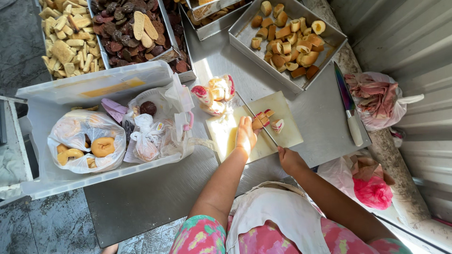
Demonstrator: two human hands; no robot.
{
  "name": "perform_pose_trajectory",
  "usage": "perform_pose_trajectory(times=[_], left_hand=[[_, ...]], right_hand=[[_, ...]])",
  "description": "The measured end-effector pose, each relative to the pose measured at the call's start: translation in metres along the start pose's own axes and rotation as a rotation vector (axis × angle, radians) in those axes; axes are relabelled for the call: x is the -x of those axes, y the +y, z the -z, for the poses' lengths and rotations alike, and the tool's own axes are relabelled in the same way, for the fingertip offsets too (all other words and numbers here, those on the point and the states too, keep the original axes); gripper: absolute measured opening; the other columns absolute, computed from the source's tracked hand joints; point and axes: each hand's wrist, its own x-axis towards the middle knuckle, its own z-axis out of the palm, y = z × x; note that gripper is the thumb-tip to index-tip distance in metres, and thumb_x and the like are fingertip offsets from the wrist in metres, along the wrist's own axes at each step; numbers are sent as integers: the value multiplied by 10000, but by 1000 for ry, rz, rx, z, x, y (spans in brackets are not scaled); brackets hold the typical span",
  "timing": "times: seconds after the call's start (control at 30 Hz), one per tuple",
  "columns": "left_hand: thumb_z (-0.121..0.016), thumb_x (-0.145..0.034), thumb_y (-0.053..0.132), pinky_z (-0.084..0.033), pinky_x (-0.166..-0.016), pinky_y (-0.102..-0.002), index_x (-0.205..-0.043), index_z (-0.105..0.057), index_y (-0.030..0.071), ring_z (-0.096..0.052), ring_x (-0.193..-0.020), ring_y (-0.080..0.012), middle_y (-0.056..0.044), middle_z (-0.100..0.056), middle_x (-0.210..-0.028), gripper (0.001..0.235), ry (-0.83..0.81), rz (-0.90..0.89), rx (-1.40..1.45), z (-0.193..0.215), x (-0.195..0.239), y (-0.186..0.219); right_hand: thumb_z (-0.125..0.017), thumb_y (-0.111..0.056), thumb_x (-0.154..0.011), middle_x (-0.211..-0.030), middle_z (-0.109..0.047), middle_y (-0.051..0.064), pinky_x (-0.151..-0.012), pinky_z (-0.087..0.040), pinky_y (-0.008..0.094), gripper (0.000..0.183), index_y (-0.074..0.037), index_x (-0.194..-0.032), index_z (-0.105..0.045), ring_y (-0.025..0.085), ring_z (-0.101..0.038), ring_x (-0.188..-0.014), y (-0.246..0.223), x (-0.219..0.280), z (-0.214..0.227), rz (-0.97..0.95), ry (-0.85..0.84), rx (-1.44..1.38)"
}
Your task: The person retrieves a tray and places it on a metal table, then takes a loaf of bread from a plastic bag and cuts it into small pieces using a knife on a cutting board. The cut pieces are placed into the tray.
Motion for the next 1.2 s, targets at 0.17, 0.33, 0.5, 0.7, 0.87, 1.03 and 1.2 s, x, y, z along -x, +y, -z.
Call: perform_pose_trajectory(times=[0.17,0.33,0.5,0.7,0.87,1.03,1.2], left_hand=[[-840,-745,19,-529,-883,-445,-1077,-527,20,-601,-1044,-433,-201,-548,-1127,456,-4,-17,-21,0,-5,-9],[-882,-764,230,-482,-1037,-422,-1254,-466,29,-532,-1215,-374,-164,-502,-1243,674,-128,-37,-184,4,-5,-4],[-911,-479,531,-288,-1163,-551,-1519,-355,192,-284,-1421,-458,-211,-276,-1547,1227,-146,-217,-257,22,-8,33],[-801,-592,713,-308,-1080,-601,-1457,-461,335,-278,-1375,-500,-166,-221,-1584,1004,-309,-327,-696,-19,-25,53],[-776,-773,569,-421,-1028,-522,-1282,-681,267,-433,-1327,-345,-70,-458,-1496,600,-254,-422,-640,-44,-31,7],[-824,-735,443,-457,-1017,-482,-1282,-688,242,-505,-1250,-332,-91,-548,-1406,598,-234,-454,-476,-35,-56,-5],[-868,-711,355,-447,-1037,-502,-1323,-669,214,-498,-1268,-380,-137,-539,-1413,658,-117,-516,-409,-2,-142,63]], right_hand=[[-260,-527,-1047,-1184,-678,253,-963,-488,549,613,-92,-1274,-628,492,-605,-1134,76,28,-30,102,25,-44],[-323,-512,-1038,-927,-728,263,-843,-524,533,527,-96,-1104,-639,482,-682,-939,162,80,-31,37,-19,4],[-352,-476,-1040,-627,-624,136,-665,-531,397,536,-37,-855,-598,268,-625,-593,191,122,-18,82,62,-354],[-343,-483,-1054,-588,-577,84,-596,-491,371,557,-31,-822,-573,183,-556,-551,178,124,-19,-18,124,-514],[-350,-490,-1051,-581,-570,71,-574,-475,351,562,-30,-820,-575,168,-544,-536,173,121,-23,-14,148,-565],[-372,-482,-1048,-586,-550,66,-536,-462,355,551,-24,-827,-585,158,-530,-523,176,118,-25,-38,156,-662],[-380,-480,-1046,-571,-546,68,-527,-465,339,557,-9,-818,-572,160,-531,-505,170,116,-21,-42,160,-654]])
